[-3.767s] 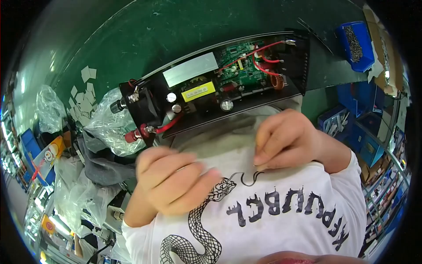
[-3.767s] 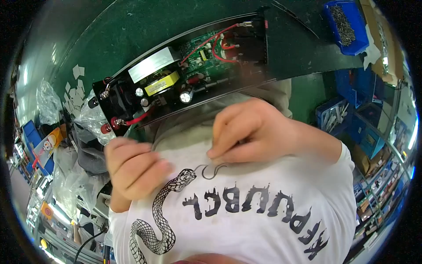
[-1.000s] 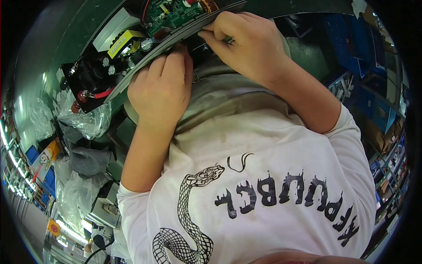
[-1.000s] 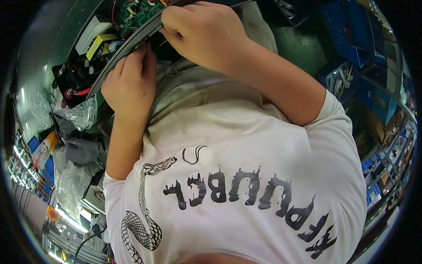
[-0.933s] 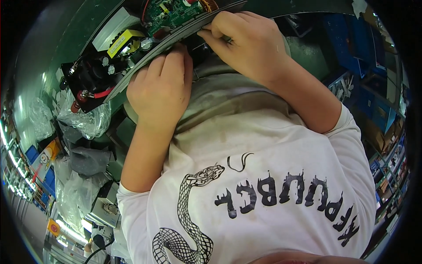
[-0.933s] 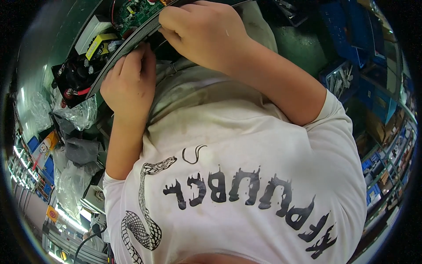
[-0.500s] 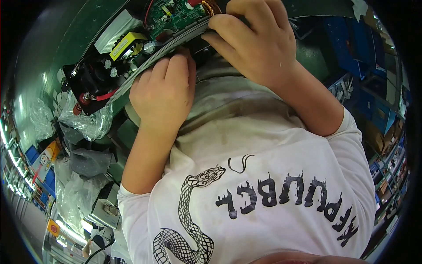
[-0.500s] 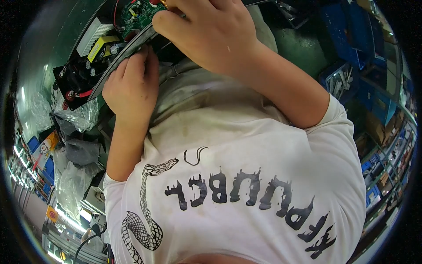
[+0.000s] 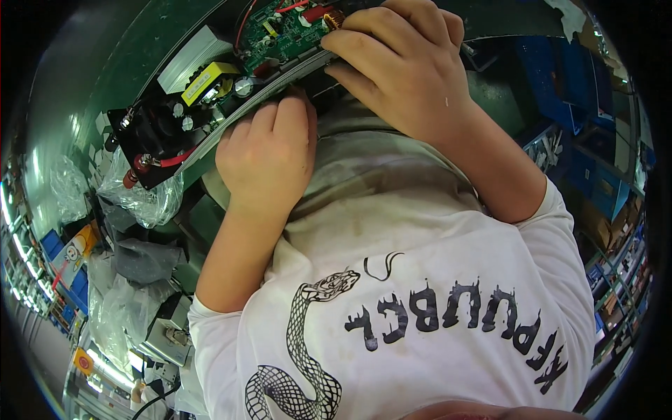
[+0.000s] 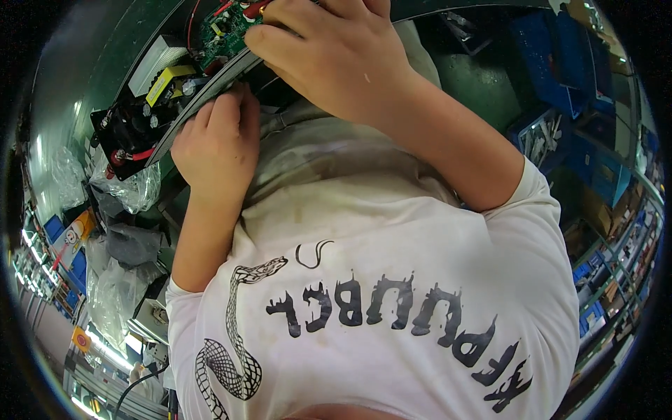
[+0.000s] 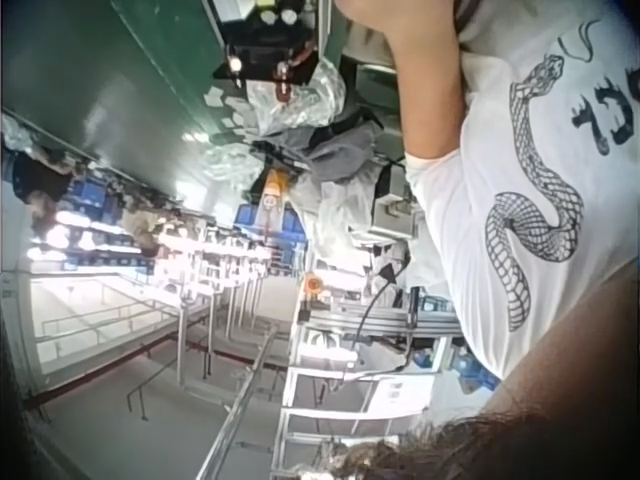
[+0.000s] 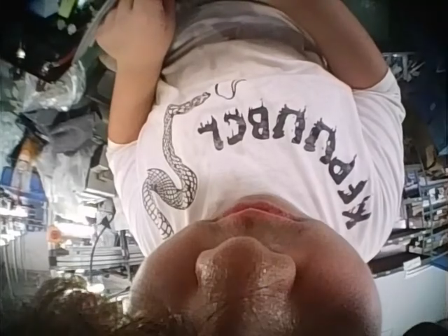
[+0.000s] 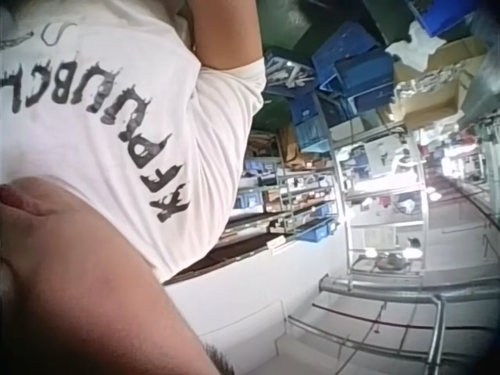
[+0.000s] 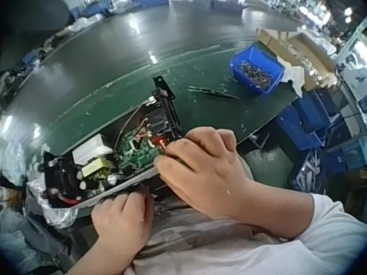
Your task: Assembling internal components and wiring of an electronic device on a factory production line.
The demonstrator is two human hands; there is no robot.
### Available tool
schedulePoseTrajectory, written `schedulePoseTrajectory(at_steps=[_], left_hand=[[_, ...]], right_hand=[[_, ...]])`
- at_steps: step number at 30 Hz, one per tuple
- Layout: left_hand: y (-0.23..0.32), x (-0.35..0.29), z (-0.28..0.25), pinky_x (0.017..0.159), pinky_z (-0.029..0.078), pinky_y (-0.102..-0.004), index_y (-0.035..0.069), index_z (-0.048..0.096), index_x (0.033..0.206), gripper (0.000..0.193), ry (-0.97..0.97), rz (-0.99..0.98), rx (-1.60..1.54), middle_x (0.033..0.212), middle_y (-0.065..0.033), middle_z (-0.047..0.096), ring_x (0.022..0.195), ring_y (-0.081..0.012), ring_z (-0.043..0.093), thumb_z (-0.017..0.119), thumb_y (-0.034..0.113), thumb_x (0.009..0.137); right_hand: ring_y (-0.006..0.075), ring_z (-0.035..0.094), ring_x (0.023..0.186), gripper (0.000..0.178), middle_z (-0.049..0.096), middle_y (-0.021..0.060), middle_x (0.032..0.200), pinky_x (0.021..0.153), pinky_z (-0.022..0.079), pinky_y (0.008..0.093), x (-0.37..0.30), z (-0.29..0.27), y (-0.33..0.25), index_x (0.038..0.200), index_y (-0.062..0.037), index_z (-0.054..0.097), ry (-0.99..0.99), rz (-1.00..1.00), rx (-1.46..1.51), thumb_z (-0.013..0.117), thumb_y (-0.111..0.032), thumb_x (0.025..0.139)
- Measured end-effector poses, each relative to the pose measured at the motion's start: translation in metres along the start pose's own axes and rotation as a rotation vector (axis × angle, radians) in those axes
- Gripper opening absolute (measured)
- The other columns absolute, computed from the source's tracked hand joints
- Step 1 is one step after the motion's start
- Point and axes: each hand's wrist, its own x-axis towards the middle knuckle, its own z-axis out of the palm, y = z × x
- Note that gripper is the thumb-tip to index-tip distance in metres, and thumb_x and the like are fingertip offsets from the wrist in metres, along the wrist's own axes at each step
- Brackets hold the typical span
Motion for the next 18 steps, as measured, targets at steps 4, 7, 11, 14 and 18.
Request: schedulePoseTrajectory(at_steps=[4,7,11,14,18], left_hand=[[0.001,0.001,-0.001,0.05,0.045,-0.0326,0.018,0.064,0.082,0.012,-0.017,-0.005,-0.006,0.065,0.0011,0.053,0.05,-0.0195,0.055,0.074,0.024,0.082],[0.001,0.0,0.0,0.05,0.046,-0.0333,0.018,0.065,0.083,0.012,-0.009,0.004,0.007,0.064,0.001,0.054,0.05,-0.0202,0.055,0.075,0.025,0.082],[0.0,0.001,-0.001,0.048,0.048,-0.036,0.019,0.067,0.083,0.013,-0.038,-0.013,0.044,0.063,-0.0001,0.057,0.049,-0.0228,0.057,0.077,0.026,0.081],[-0.005,-0.002,0.0,0.048,0.049,-0.0379,0.019,0.07,0.085,0.012,-0.015,-0.028,0.019,0.064,-0.0019,0.062,0.05,-0.0263,0.06,0.079,0.025,0.08],[-0.004,0.0,0.004,0.049,0.049,-0.0383,0.017,0.071,0.086,0.011,0.016,-0.037,0.006,0.064,-0.0038,0.064,0.053,-0.0275,0.062,0.079,0.022,0.081]], right_hand=[[0.02,0.054,0.1,0.023,0.06,-0.0044,0.1,0.086,0.036,0.0368,0.004,-0.006,-0.009,0.097,-0.019,0.069,-0.031,0.199,0.261,0.075,-0.019,0.075],[0.0205,0.053,0.101,0.022,0.06,-0.0041,0.1,0.087,0.036,0.0368,0.004,-0.016,-0.002,0.097,-0.0192,0.068,-0.18,0.056,0.021,0.074,-0.018,0.075],[0.0205,0.052,0.1,0.018,0.059,-0.0032,0.1,0.087,0.036,0.0367,0.023,-0.04,-0.005,0.093,-0.0196,0.065,-0.423,0.078,-0.078,0.071,-0.019,0.076],[0.02,0.05,0.098,0.012,0.058,-0.0018,0.099,0.087,0.034,0.0363,0.044,-0.052,-0.005,0.088,-0.0189,0.061,-0.763,-0.025,-0.197,0.064,-0.021,0.076],[0.0204,0.048,0.098,0.012,0.056,-0.0022,0.097,0.088,0.031,0.0379,0.046,-0.041,-0.003,0.09,-0.0187,0.062,-0.688,0.034,-0.07,0.062,-0.019,0.078]])
